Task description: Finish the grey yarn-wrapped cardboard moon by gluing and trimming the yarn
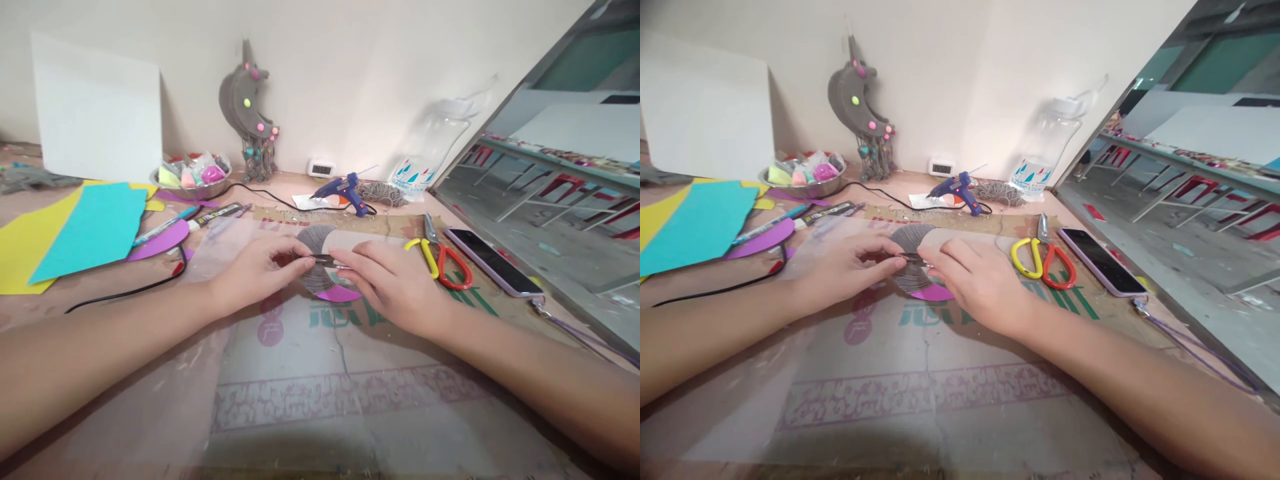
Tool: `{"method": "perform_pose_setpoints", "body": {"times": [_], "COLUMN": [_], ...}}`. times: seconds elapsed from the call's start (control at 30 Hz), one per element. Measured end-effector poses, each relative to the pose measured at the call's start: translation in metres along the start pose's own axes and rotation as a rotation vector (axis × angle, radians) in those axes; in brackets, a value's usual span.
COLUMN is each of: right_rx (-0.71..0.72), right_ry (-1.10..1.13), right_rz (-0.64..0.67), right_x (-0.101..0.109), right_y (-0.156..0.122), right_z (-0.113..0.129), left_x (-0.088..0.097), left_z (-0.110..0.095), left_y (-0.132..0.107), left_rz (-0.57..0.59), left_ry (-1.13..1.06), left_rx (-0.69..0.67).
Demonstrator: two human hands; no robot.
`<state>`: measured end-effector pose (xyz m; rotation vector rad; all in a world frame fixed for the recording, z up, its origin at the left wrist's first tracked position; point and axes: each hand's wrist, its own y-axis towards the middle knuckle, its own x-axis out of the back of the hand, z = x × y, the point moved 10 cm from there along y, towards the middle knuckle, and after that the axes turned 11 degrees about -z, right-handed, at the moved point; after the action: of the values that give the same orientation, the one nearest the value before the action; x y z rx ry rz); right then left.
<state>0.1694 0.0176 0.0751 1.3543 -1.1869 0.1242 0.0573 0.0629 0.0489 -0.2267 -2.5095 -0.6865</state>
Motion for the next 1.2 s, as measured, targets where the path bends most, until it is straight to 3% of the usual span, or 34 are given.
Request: {"method": "perform_pose_setpoints", "body": {"times": [0.2, 0.57, 0.7, 0.83, 1.0, 1.1, 1.2], "right_rx": [-0.019, 0.005, 0.005, -0.149, -0.402, -0.455, -0.547], "right_ry": [-0.033, -0.012, -0.052, -0.037, 0.129, 0.257, 0.495], "right_rz": [-0.007, 0.056, 0.006, -0.076, -0.081, -0.021, 0.102], "right_x": [0.005, 0.002, 0.010, 0.015, 0.001, -0.009, -0.024], "right_y": [-0.004, 0.000, 0.003, 0.003, -0.004, 0.001, 0.011], "right_z": [-0.004, 0.007, 0.001, -0.036, -0.093, -0.099, -0.086], "left_x": [0.004, 0.000, 0.001, 0.006, 0.015, 0.024, 0.036], "left_z": [0.008, -0.004, 0.004, 0.018, 0.004, -0.008, -0.017], "left_y": [0.000, -0.001, -0.001, -0.001, 0.000, 0.002, 0.004], "left_rz": [-0.020, 0.003, -0.001, -0.043, -0.098, -0.132, -0.181], "left_ry": [-0.048, 0.037, -0.032, -0.155, -0.146, -0.158, -0.134], "left_rx": [0.081, -0.038, 0.042, 0.158, 0.062, 0.029, 0.013]}}
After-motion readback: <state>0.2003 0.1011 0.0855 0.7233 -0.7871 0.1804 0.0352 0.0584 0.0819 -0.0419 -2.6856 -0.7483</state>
